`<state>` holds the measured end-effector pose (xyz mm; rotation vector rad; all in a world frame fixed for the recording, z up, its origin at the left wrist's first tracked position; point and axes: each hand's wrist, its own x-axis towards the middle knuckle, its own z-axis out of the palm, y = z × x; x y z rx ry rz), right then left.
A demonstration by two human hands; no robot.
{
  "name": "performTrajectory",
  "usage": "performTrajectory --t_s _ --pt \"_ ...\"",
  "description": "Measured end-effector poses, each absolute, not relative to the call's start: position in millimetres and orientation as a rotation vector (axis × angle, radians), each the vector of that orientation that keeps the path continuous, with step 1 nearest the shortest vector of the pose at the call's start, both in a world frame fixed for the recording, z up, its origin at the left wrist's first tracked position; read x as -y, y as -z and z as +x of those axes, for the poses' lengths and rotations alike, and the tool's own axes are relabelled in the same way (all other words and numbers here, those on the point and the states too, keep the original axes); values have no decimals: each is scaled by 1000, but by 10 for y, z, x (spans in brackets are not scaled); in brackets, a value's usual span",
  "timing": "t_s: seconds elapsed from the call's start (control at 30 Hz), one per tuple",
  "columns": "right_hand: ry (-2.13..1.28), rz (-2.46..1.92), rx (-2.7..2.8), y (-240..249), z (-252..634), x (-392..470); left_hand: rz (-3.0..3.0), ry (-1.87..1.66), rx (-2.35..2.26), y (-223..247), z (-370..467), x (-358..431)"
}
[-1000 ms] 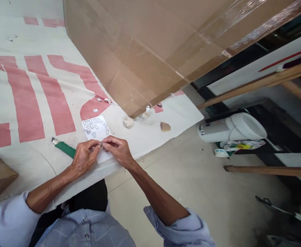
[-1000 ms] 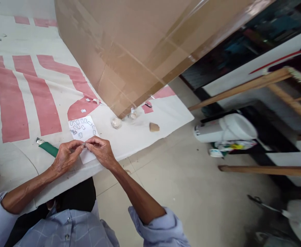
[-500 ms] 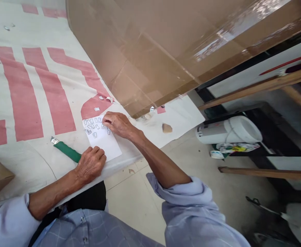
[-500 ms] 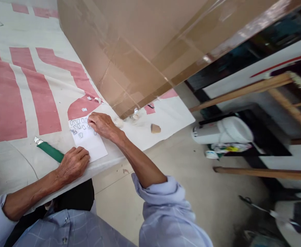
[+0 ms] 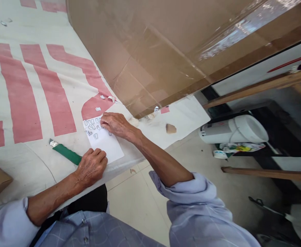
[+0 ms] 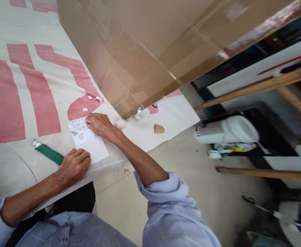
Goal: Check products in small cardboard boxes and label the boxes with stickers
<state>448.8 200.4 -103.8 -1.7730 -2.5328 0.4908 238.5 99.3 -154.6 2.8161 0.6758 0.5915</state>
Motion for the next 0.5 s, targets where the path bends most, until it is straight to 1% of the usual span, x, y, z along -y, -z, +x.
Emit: performTrajectory --t_s 0.17,0.27,0.4,0.5 --pt "-472 -1758 2431 1065 4488 -1957 2827 -576 -681 1542 2384 -999" --pt "-442 -1773 2461 1075 4470 -1923 2829 -571 -682 1535 2381 -1003" --pt "-371 -1753 2492 1051 4478 -1935 2829 -561 -684 1538 2379 -1003" --pt "-288 -1726 2404 1007 4522 -2059 2827 -553 -683 1550 2379 -1001"
